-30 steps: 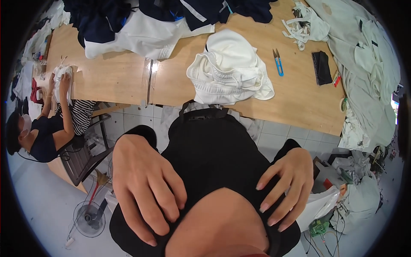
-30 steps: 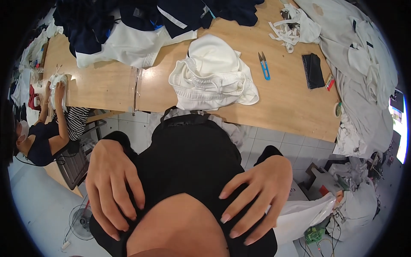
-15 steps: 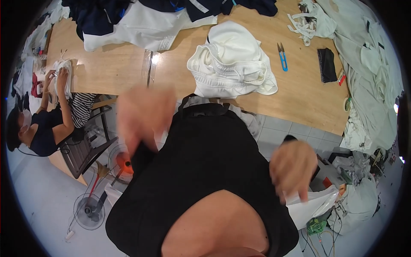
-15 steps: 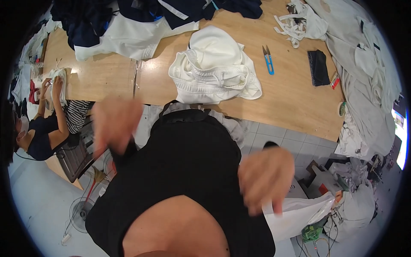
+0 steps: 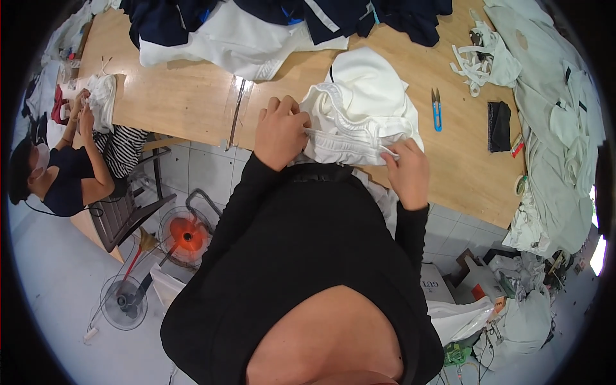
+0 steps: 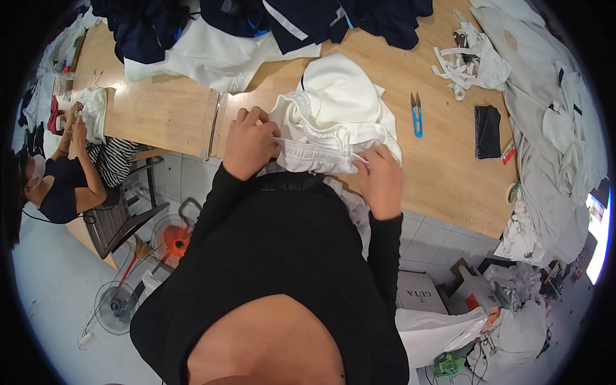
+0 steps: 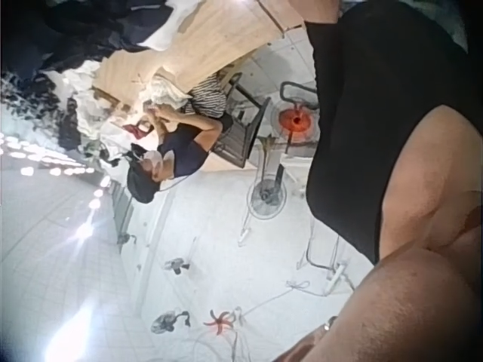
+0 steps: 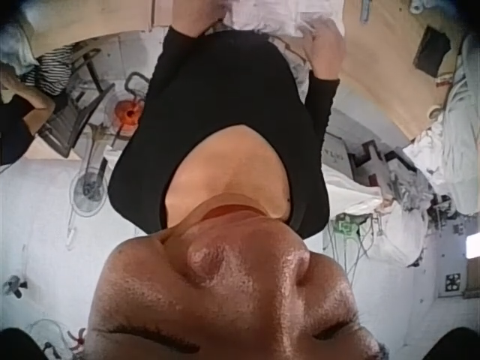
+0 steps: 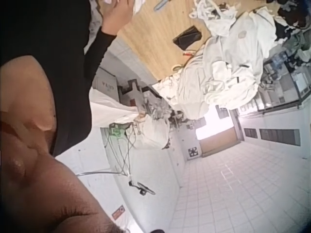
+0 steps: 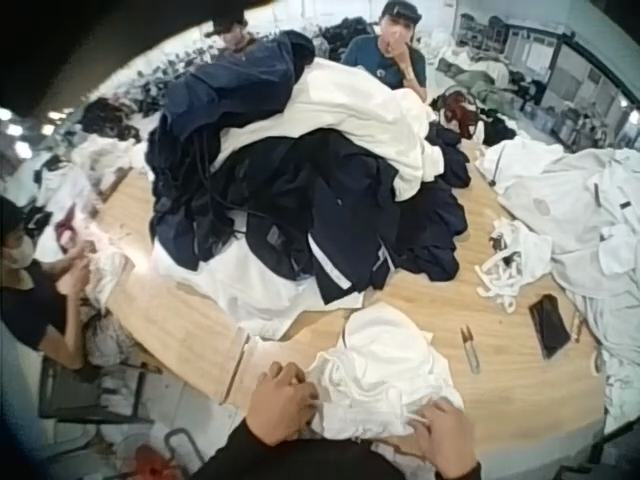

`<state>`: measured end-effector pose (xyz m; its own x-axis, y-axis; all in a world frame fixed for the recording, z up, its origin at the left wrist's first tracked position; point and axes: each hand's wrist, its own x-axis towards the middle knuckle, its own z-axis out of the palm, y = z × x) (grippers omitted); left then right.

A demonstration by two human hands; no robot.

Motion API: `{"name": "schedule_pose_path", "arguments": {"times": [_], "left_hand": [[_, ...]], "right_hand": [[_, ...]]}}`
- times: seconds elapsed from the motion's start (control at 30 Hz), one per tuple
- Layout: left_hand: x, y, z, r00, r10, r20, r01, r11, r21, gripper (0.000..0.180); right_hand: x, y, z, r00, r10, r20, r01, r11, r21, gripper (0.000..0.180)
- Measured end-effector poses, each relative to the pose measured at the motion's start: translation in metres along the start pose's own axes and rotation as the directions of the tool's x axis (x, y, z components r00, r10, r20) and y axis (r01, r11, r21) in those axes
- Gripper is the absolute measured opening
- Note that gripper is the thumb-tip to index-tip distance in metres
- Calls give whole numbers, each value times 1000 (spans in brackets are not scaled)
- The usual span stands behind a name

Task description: Inspecting white garments for loose threads and trimming them using small blue nippers.

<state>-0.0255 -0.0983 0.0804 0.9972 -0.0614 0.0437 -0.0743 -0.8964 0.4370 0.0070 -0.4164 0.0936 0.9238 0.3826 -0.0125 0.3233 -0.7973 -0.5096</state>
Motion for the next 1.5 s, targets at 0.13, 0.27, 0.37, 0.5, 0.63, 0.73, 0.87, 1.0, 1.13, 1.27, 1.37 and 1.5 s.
{"name": "schedule_pose_path", "arguments": {"times": [0.13, 0.27, 0.37, 0.5, 0.63, 0.73, 0.87, 1.0, 1.13, 1.27, 1.37, 1.5], "left_hand": [[15, 6, -34, 950, -84, -301, 10, 971, -239, 23], [33, 13, -25, 843, -113, -526, -25, 968, -249, 25], [36, 33, -40, 858, -233, -458, 44, 921, -387, 22], [20, 37, -26, 928, -293, -230, 201, 914, -351, 25], [21, 13, 3, 900, 82, 427, 403, 215, -890, 39], [32, 39, -31, 952, -123, 280, 241, -258, -936, 39], [53, 31, -64, 940, -340, 34, -189, -601, -777, 36], [47, 36, -79, 945, -313, -96, -271, -581, -768, 40], [33, 37, -85, 928, -352, -124, -306, -526, -794, 40], [23, 33, -84, 927, -361, -105, -304, -556, -774, 38], [18, 30, -84, 919, -381, -103, -310, -537, -785, 38], [19, 26, -81, 916, -394, -70, -293, -541, -788, 38]], "right_hand": [[19, -46, -64, 945, 185, -270, -129, 969, 211, 9], [26, -41, -68, 788, -103, -607, 36, 992, -121, 13], [26, -59, -69, 793, 121, -597, -52, 990, 132, 11], [34, -67, -58, 757, 57, -651, 121, 967, 226, 14], [40, -81, -68, 793, -94, -602, 255, 949, 188, 20], [41, -88, -68, 703, -54, -709, 243, 955, 168, 28], [24, -60, -55, 493, -204, -846, 216, 970, -109, 28], [0, -46, -58, 536, -305, -787, 142, 952, -272, 22], [-23, -34, -64, 534, -351, -769, 125, 933, -338, 17], [-34, -35, -66, 538, -395, -744, 149, 914, -378, 14], [-36, -35, -66, 515, -434, -739, 172, 897, -407, 15], [-31, -36, -64, 511, -440, -739, 172, 894, -414, 16]]}}
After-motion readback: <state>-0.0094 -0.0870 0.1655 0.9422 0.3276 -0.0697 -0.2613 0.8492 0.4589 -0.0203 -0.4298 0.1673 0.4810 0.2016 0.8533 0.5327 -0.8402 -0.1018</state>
